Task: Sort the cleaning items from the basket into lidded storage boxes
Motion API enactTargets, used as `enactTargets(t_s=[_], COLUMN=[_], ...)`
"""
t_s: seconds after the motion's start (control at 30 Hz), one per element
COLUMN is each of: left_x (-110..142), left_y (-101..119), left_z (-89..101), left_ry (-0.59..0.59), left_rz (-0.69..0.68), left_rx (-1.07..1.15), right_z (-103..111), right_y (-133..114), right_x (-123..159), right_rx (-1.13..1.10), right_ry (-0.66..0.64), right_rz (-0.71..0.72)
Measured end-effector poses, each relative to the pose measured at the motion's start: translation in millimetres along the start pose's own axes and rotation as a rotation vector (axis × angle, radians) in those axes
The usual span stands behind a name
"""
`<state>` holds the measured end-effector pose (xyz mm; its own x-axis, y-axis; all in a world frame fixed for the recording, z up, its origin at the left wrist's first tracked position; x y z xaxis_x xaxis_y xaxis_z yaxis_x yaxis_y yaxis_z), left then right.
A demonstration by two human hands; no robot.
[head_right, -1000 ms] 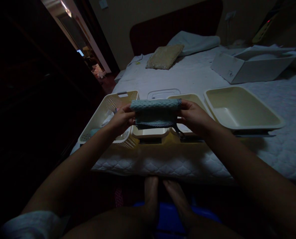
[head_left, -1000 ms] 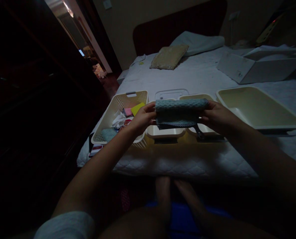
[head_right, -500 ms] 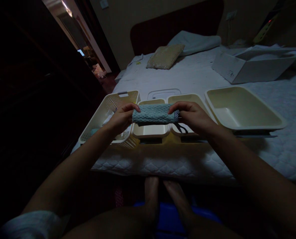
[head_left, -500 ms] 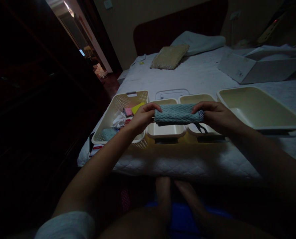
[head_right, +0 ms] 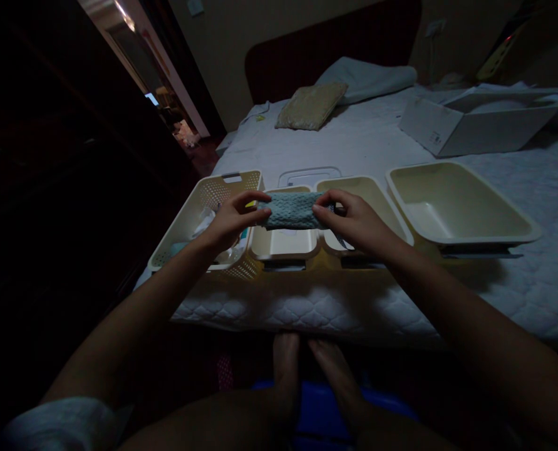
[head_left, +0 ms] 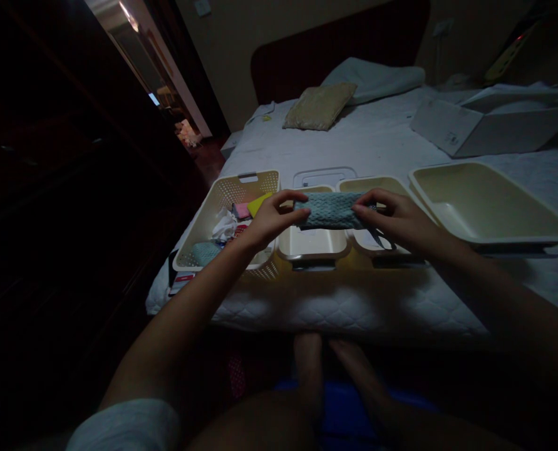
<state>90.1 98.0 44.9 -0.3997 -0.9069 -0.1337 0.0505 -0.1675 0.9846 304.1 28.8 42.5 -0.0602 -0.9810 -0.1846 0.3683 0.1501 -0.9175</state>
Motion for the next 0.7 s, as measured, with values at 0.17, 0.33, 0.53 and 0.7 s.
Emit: enactTargets(t_s=[0.17, 0.33, 0.53, 0.7], left_x=[1, -2, -5, -11], left_y=[-1, -5, -11, -11], left_z=[0.5, 1.9, 0.4, -1.6], left_ry=[0.004, 0.01, 0.033, 0.054], left_rz=[-0.049, -0.029, -0.025, -0.014], left_rx=[0.039, 0.045, 0.038, -0.014], right_z=[2, 2, 0, 1], right_y=[2, 10, 18, 18], right_x=[0, -4, -8, -12], right_rx=[-0.086, -0.113, -0.106, -0.067], right_ry=[0.095, 0.096, 0.137, 0.143], right_rz=[0.035, -0.031, -0.035, -0.018])
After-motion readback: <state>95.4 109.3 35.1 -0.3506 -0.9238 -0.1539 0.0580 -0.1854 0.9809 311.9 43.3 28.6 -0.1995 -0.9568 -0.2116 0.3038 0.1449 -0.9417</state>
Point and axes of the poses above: each hand's wrist, its own x-axis away from the middle knuckle, its own z-axis out of the back of the hand, y = z × x, the point moved 4 cm from there along -x, towards the middle knuckle, and after that the axes turned 2 degrees about y, right-handed, at the moved point
